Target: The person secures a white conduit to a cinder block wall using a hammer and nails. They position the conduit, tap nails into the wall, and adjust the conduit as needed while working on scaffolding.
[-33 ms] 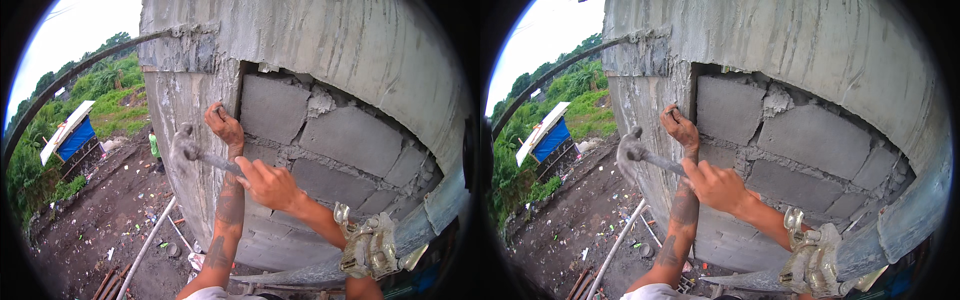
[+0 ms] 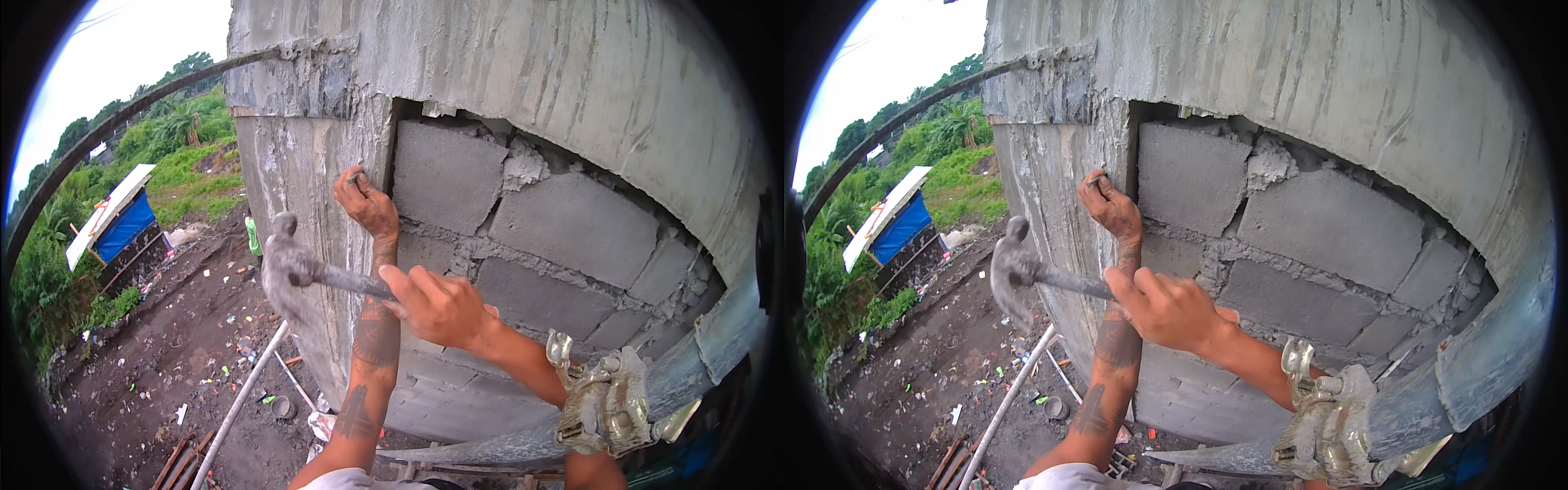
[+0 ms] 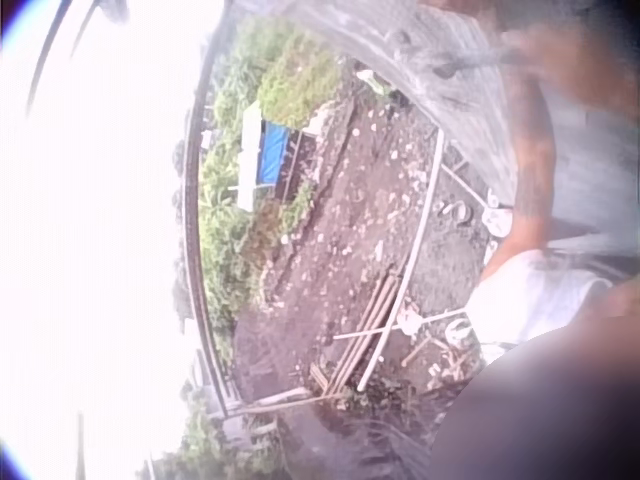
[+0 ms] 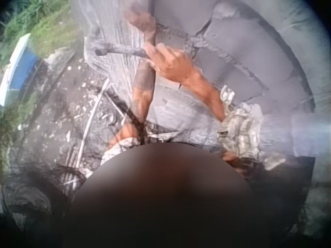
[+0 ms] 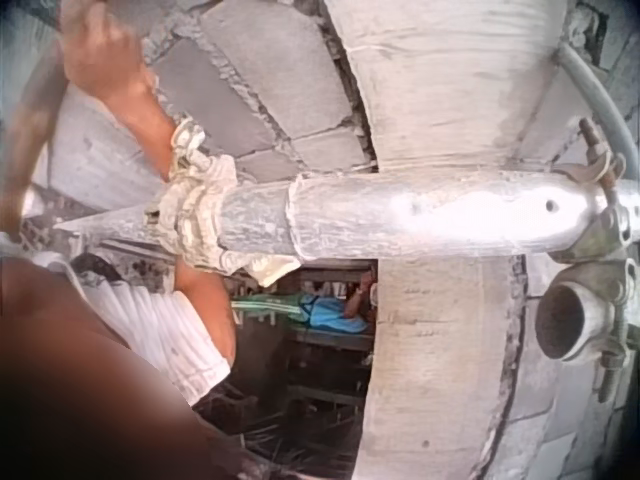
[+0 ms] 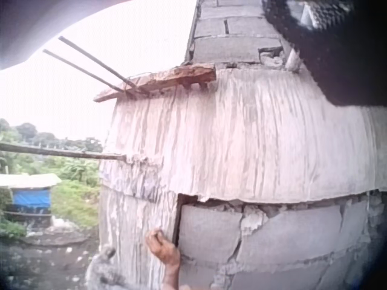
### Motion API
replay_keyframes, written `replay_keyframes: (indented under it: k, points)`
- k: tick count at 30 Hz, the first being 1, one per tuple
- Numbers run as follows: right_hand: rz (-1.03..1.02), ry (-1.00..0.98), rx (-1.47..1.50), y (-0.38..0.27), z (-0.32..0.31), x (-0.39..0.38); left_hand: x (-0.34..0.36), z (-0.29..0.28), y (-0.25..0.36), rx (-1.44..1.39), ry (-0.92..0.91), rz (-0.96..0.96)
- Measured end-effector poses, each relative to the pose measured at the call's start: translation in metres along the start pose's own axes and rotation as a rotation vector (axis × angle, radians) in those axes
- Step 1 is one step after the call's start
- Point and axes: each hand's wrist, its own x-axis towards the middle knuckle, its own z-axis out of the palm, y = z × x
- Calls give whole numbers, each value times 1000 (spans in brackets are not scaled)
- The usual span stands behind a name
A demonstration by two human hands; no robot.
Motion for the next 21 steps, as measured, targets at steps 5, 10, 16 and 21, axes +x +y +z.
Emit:
replay_keyframes:
  k: [5,10,16,21]
  points:
    - [337,-103,-174,0,-3,5,-1,-2,-1,-29,-21,-42]
    - [71,-20,27,2,1,-2,-2,2,-3,-30,-4,-17]
    - [275,-96,-167,1,-1,1,-2,2,-4,-50,-20,-60]
    - [3,25,-36,-3,-1,-2,-2,5,-9,3,20,36]
